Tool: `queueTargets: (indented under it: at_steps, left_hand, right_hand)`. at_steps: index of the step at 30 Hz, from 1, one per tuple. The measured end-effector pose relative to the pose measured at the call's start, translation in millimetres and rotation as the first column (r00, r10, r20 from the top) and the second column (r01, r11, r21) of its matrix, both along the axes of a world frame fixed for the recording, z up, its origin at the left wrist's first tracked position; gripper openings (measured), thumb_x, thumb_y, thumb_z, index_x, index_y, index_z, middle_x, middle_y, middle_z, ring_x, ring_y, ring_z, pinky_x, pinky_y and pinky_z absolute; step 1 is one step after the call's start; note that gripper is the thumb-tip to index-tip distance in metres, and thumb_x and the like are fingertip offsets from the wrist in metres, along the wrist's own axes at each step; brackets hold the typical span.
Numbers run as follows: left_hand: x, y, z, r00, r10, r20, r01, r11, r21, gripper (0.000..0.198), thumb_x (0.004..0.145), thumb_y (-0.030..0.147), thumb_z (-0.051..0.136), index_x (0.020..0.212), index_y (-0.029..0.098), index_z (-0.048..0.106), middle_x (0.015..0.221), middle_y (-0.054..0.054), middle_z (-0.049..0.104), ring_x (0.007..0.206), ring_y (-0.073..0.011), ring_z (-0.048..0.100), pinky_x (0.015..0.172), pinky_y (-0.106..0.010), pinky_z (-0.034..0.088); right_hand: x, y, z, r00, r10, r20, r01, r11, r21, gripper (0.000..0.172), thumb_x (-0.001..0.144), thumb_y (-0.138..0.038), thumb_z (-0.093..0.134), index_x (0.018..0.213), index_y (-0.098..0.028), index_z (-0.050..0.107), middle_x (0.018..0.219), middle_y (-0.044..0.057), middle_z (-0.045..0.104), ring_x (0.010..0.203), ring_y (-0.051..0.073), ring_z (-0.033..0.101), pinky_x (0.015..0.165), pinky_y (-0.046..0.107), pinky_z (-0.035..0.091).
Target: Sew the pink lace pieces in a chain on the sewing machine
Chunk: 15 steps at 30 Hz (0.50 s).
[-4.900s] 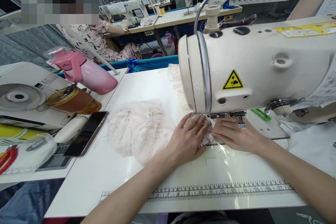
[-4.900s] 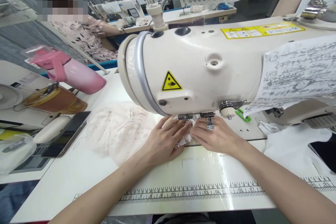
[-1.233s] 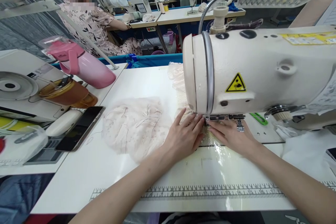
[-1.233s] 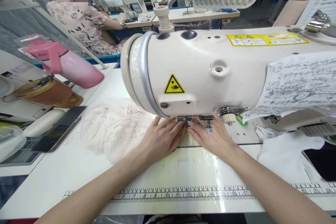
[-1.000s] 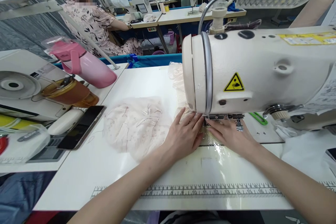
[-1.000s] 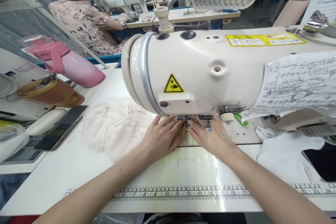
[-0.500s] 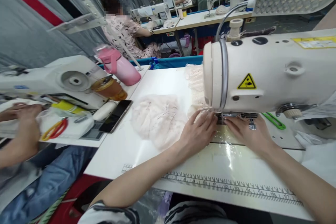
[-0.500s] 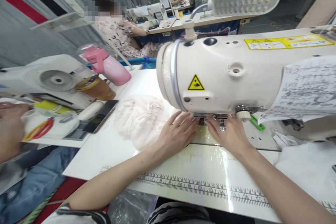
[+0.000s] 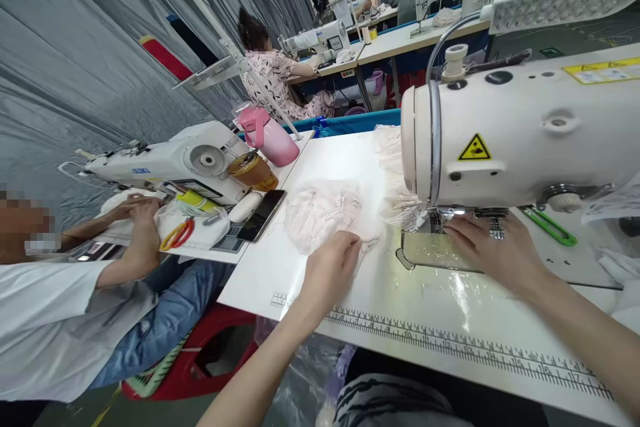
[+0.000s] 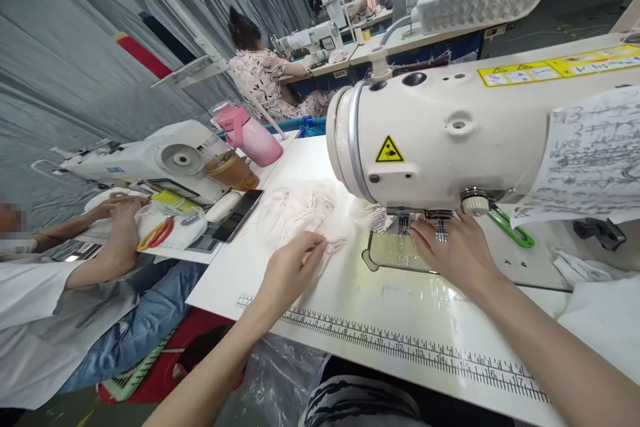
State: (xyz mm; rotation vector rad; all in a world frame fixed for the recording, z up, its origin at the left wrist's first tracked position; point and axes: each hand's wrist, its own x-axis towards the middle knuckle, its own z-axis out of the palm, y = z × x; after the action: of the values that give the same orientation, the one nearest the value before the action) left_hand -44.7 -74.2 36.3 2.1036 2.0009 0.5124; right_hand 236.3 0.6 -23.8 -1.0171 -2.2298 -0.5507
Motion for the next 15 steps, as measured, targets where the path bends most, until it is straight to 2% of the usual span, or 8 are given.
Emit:
queueTargets:
  at_steps: [2, 5, 7, 8, 10, 12, 13, 15]
  left_hand:
    - [-4.8, -1.4, 1.0, 0.964, 0.065, 0.257, -0.050, 0.997, -0.062, 0.025, 0.094, 0.035, 0.044, 0.088, 0.019, 0.062, 0.083, -0.002, 0.065, 0.073, -0.0158, 0.060, 0.059, -0.024, 0.045]
    - [-15.2, 1.9, 2.6, 0.884, 0.087, 0.458, -0.059, 0.995, -0.074, 0.027, 0.089, 0.040, 0.052, 0.080, 0.017, 0.064, 0.073, -0.002, 0.063, 0.065, -0.0147, 0.058, 0.056, -0.024, 0.044]
    - [-27.7, 8.6, 7.8, 0.855, 0.091, 0.511, -0.137, 0.989, 0.052, 0.025, 0.085, 0.039, 0.058, 0.076, 0.016, 0.063, 0.068, 0.000, 0.062, 0.059, -0.0131, 0.056, 0.053, -0.024, 0.043]
    - [-35.8, 13.0, 13.0, 0.847, 0.098, 0.522, -0.214, 0.963, 0.166, 0.023, 0.083, 0.037, 0.060, 0.075, 0.016, 0.061, 0.066, 0.001, 0.060, 0.056, -0.0120, 0.054, 0.052, -0.024, 0.042]
    - [-54.2, 22.6, 29.1, 0.838, 0.118, 0.533, -0.366, 0.846, 0.389, 0.019, 0.085, 0.034, 0.055, 0.079, 0.017, 0.057, 0.068, 0.003, 0.055, 0.059, -0.0103, 0.052, 0.055, -0.023, 0.041]
    - [-70.7, 30.2, 50.5, 0.843, 0.137, 0.520, -0.488, 0.601, 0.633, 0.017, 0.087, 0.031, 0.050, 0.077, 0.017, 0.049, 0.069, 0.005, 0.048, 0.063, -0.0092, 0.048, 0.061, -0.025, 0.039]
    - [-76.2, 32.1, 61.6, 0.851, 0.145, 0.506, -0.502, 0.508, 0.700, 0.017, 0.088, 0.030, 0.047, 0.077, 0.018, 0.047, 0.072, 0.005, 0.047, 0.070, -0.0092, 0.048, 0.067, -0.027, 0.039]
    - [-77.8, 30.8, 80.4, 0.876, 0.159, 0.456, -0.480, 0.397, 0.782, 0.016, 0.088, 0.030, 0.051, 0.078, 0.017, 0.048, 0.077, 0.004, 0.047, 0.077, -0.0102, 0.047, 0.075, -0.029, 0.038]
  right_hand:
    - [-1.1, -0.5, 5.1, 1.000, -0.012, 0.020, 0.011, 0.999, 0.047, 0.016, 0.089, -0.028, 0.058, 0.088, -0.019, 0.071, 0.071, 0.001, 0.070, 0.050, 0.013, 0.049, 0.064, 0.032, 0.036]
    - [-1.7, -1.1, 8.6, 1.000, -0.010, 0.019, 0.009, 0.998, 0.059, 0.016, 0.088, -0.027, 0.058, 0.086, -0.019, 0.071, 0.070, 0.001, 0.070, 0.049, 0.013, 0.049, 0.064, 0.031, 0.035]
    - [-1.4, -1.1, 9.1, 1.000, 0.005, 0.013, -0.006, 0.998, 0.057, 0.016, 0.089, -0.027, 0.058, 0.085, -0.018, 0.071, 0.073, 0.002, 0.070, 0.053, 0.013, 0.052, 0.065, 0.031, 0.035]
    - [-1.1, -1.0, 9.0, 1.000, 0.013, 0.005, -0.013, 0.999, 0.046, 0.017, 0.089, -0.026, 0.057, 0.085, -0.018, 0.071, 0.075, 0.002, 0.071, 0.056, 0.013, 0.053, 0.066, 0.030, 0.035]
    - [-0.4, -0.5, 8.5, 1.000, 0.016, -0.006, -0.016, 1.000, 0.014, 0.018, 0.090, -0.026, 0.055, 0.086, -0.018, 0.071, 0.077, 0.004, 0.071, 0.061, 0.014, 0.055, 0.068, 0.030, 0.034]
    - [0.0, 0.4, 8.1, 1.000, 0.005, -0.010, -0.005, 1.000, 0.005, 0.020, 0.091, -0.026, 0.054, 0.086, -0.019, 0.072, 0.073, 0.003, 0.070, 0.061, 0.014, 0.054, 0.067, 0.030, 0.034]
    - [0.1, 0.9, 8.1, 1.000, -0.006, -0.010, 0.006, 1.000, 0.015, 0.021, 0.091, -0.026, 0.053, 0.085, -0.019, 0.072, 0.069, 0.003, 0.068, 0.059, 0.013, 0.052, 0.067, 0.030, 0.033]
    - [0.3, 2.0, 8.8, 0.999, -0.026, -0.030, 0.026, 1.000, -0.008, 0.024, 0.092, -0.027, 0.052, 0.083, -0.021, 0.072, 0.057, 0.001, 0.063, 0.053, 0.013, 0.047, 0.065, 0.031, 0.032]
